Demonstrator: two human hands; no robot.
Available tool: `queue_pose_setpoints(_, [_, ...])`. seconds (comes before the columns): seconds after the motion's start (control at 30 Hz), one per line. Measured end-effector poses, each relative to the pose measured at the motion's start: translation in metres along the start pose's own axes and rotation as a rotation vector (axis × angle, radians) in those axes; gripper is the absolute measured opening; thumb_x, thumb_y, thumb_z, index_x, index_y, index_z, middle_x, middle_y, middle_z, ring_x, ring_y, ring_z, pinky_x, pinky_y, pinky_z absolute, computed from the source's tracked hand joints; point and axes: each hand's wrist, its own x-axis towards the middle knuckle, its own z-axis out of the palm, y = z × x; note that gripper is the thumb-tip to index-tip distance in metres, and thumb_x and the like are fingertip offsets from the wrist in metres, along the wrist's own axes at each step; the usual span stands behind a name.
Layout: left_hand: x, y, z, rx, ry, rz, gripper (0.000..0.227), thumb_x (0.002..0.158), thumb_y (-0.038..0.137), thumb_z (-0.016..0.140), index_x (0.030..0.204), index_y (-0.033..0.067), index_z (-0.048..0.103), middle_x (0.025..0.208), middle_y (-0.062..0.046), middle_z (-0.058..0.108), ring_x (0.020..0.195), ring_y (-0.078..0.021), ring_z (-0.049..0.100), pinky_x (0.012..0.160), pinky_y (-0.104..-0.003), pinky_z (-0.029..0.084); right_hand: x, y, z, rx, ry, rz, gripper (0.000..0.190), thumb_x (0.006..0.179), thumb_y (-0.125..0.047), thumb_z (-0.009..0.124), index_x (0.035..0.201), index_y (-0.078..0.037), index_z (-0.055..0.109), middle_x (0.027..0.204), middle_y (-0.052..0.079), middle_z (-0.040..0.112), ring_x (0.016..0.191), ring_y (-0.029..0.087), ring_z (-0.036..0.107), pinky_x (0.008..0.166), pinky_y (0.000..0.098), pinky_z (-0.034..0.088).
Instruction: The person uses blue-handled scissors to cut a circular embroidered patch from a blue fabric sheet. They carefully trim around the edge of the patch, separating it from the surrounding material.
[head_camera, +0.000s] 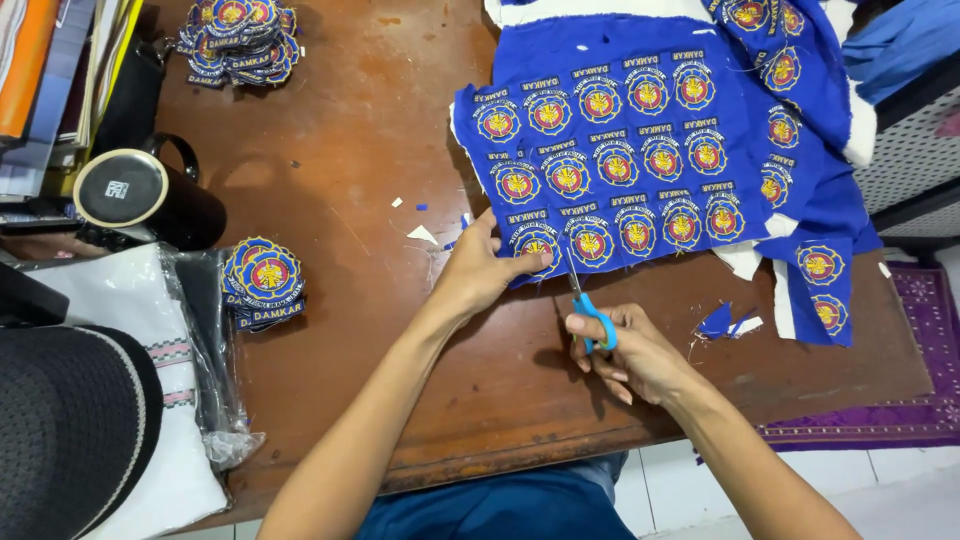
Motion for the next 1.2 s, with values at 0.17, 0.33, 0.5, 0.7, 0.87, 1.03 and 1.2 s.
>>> queue_pose_setpoints(0.17, [0.002,-0.006,-0.002,-0.025,-0.01,0.006,0.072,0.073,0.005,0.088,0.133,-0.0057,0.05,0.099,-0.025,0.071,0.091,-0.0301,0.072,0.076,-0.041,0.065,0.001,0.005,-0.001,0.001,0.007,-0.008,0.047,0.086,-0.026,0.08,0.068,0.013,0.061,0.053,0.027,0.054,0.024,0.009,0.031,0.013,0.0325,0.036])
queue_pose_setpoints(0.33, [0.004,-0.011,0.0,-0.089,-0.024,0.022,0.073,0.074,0.003,0.087,0.136,-0.0066,0.048,0.099,-0.024,0.07,0.091,-0.0281,0.071,0.077,-0.04,0.065,-0.001,-0.002,0.003,-0.01,0.007,-0.015,0.048,0.086,-0.025,0.08,0.066,0.014,0.061,0.051,0.028,0.054,0.022,0.009,0.03,0.013,0.0332,0.036])
queue_pose_setpoints(0.5, [-0.003,0.0,0.002,-0.075,-0.021,0.021,0.074,0.075,0.002,0.087,0.136,-0.0062,0.047,0.101,-0.025,0.07,0.092,-0.0274,0.071,0.078,-0.04,0.065,-0.002,-0.005,0.005,0.009,0.002,-0.019,0.049,0.086,-0.025,0.079,0.063,0.016,0.061,0.05,0.031,0.056,0.019,0.009,0.03,0.012,0.0354,0.037])
queue_pose_setpoints(0.7, [0.002,-0.008,-0.001,-0.032,-0.02,0.047,0.072,0.076,0.003,0.085,0.137,-0.0045,0.047,0.103,-0.025,0.07,0.096,-0.0296,0.071,0.082,-0.041,0.064,-0.005,-0.007,0.015,0.033,0.064,-0.036,0.043,0.083,-0.015,0.082,0.06,0.014,0.059,0.046,0.024,0.05,0.017,0.01,0.03,0.012,0.0344,0.037])
queue_pose_setpoints(0.87, [0.003,-0.005,0.001,-0.016,-0.021,0.019,0.072,0.078,0.002,0.085,0.137,-0.0058,0.046,0.106,-0.029,0.07,0.099,-0.0339,0.071,0.084,-0.045,0.063,-0.008,-0.008,0.022,0.063,0.125,-0.013,0.042,0.079,-0.01,0.086,0.06,0.012,0.056,0.043,0.022,0.047,0.016,0.011,0.029,0.012,0.0344,0.036])
queue_pose_setpoints(1.03, [0.006,-0.009,0.001,-0.052,-0.037,0.027,0.069,0.078,0.0,0.084,0.136,-0.0052,0.047,0.105,-0.029,0.071,0.097,-0.0333,0.071,0.082,-0.044,0.064,-0.001,-0.007,0.017,0.114,0.106,0.03,0.04,0.077,-0.009,0.087,0.061,0.013,0.057,0.043,0.024,0.05,0.017,0.012,0.031,0.013,0.0352,0.038])
queue_pose_setpoints(1.2, [0.005,-0.005,0.003,-0.067,-0.03,0.006,0.07,0.078,0.002,0.085,0.136,-0.0052,0.047,0.105,-0.026,0.073,0.097,-0.0296,0.072,0.084,-0.042,0.064,0.005,-0.01,0.012,0.146,0.036,0.013,0.036,0.078,-0.006,0.085,0.063,0.014,0.059,0.044,0.025,0.053,0.018,0.012,0.034,0.014,0.0373,0.043])
